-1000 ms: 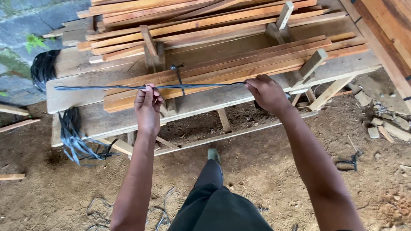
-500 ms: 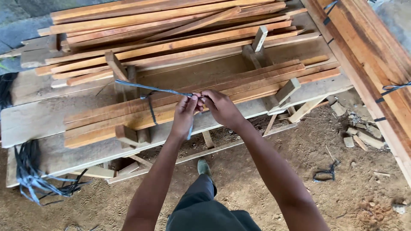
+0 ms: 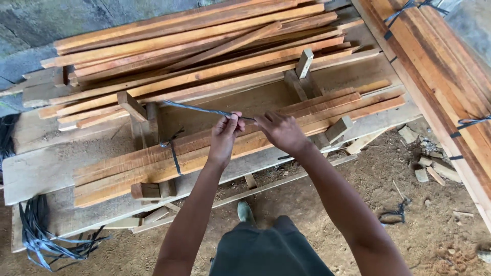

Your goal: Bundling multiple thin wooden strips together using plastic straps.

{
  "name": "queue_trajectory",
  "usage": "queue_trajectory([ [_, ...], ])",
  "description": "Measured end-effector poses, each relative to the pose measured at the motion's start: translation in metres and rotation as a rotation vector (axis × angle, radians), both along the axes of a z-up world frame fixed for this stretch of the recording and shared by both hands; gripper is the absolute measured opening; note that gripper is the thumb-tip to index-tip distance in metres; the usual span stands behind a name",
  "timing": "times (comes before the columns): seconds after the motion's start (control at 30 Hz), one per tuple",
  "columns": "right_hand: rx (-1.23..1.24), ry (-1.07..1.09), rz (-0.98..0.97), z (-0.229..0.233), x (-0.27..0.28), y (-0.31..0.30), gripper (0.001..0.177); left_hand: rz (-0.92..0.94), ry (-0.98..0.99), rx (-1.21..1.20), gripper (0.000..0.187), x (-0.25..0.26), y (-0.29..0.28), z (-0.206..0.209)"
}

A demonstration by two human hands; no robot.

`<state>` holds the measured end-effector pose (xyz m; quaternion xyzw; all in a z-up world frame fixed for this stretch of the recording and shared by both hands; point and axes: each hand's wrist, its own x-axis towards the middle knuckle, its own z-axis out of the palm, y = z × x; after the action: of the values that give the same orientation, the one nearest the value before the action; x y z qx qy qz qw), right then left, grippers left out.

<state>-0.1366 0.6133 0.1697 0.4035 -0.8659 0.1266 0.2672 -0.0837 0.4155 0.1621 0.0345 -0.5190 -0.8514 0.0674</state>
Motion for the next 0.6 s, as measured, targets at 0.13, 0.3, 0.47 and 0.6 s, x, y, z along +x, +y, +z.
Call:
queue_trajectory([
  [0.13, 0.023, 0.061, 0.022, 0.019, -0.019, 0.02, 0.009, 0.079, 0.009, 0.025, 0.028, -0.017, -0.004, 0.0],
  [0.3, 0.051, 0.109, 0.162, 0.017, -0.049, 0.037, 0.008, 0.187, 0.008, -0.008, 0.023, -0.02, -0.009, 0.007],
  [0.47, 0.079, 0.137, 0.267, 0.024, -0.075, 0.057, 0.012, 0.286, 0.005, -0.01, 0.019, -0.028, -0.008, 0.005],
  [0.6, 0.152, 0.23, 0.218, 0.029, -0.099, 0.081, 0.004, 0.302, -0.018, -0.19, 0.02, -0.036, -0.005, -0.007],
])
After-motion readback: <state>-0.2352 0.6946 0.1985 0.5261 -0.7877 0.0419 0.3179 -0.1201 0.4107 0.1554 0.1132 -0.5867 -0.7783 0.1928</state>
